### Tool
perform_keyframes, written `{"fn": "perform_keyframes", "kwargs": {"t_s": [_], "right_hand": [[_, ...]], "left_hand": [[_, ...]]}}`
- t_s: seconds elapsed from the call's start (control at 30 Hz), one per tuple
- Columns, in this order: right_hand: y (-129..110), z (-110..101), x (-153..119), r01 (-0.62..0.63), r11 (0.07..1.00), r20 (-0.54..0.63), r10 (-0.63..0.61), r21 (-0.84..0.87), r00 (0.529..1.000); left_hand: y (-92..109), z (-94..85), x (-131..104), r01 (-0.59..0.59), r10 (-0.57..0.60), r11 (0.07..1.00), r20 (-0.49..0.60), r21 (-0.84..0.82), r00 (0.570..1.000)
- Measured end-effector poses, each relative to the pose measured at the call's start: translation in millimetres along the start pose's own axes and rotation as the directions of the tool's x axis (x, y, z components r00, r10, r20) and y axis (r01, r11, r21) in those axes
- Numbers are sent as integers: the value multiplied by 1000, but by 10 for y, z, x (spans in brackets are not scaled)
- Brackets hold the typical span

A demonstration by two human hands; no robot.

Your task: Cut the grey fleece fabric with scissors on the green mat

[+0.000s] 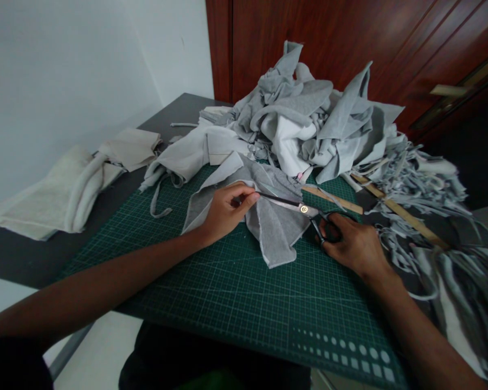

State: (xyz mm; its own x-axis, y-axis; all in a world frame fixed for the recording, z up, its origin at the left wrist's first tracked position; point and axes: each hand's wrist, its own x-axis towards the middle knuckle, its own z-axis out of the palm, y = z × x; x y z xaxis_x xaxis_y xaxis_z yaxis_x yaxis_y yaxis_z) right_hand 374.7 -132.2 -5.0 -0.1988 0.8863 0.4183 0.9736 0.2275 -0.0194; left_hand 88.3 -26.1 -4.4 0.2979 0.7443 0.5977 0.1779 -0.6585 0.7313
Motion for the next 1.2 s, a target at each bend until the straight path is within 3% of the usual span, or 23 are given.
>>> {"fn": "perform_keyframes", "kwargs": {"t_s": [0.3, 0.5, 0.7, 0.9, 1.2], "right_hand": [[-60, -7, -1, 19, 1000, -30, -18, 12, 999], [-142, 9, 2, -44, 995, -21, 46, 92, 999], [-177, 6, 29, -105, 965, 21, 103, 242, 994], [-139, 29, 11, -74, 957, 40, 66, 280, 997], [-164, 13, 9, 6, 962, 13, -10, 273, 1000]], "left_hand": [[-6, 10, -13, 15, -15, 1000, 42, -18, 999], [42, 29, -46, 49, -44, 997, 93, -54, 995], [-9, 43, -95, 92, -81, 984, 80, -154, 993], [-14, 30, -139, 124, -103, 946, 86, -300, 991], [57, -12, -98, 10, -13, 976, -13, -216, 1000]]}}
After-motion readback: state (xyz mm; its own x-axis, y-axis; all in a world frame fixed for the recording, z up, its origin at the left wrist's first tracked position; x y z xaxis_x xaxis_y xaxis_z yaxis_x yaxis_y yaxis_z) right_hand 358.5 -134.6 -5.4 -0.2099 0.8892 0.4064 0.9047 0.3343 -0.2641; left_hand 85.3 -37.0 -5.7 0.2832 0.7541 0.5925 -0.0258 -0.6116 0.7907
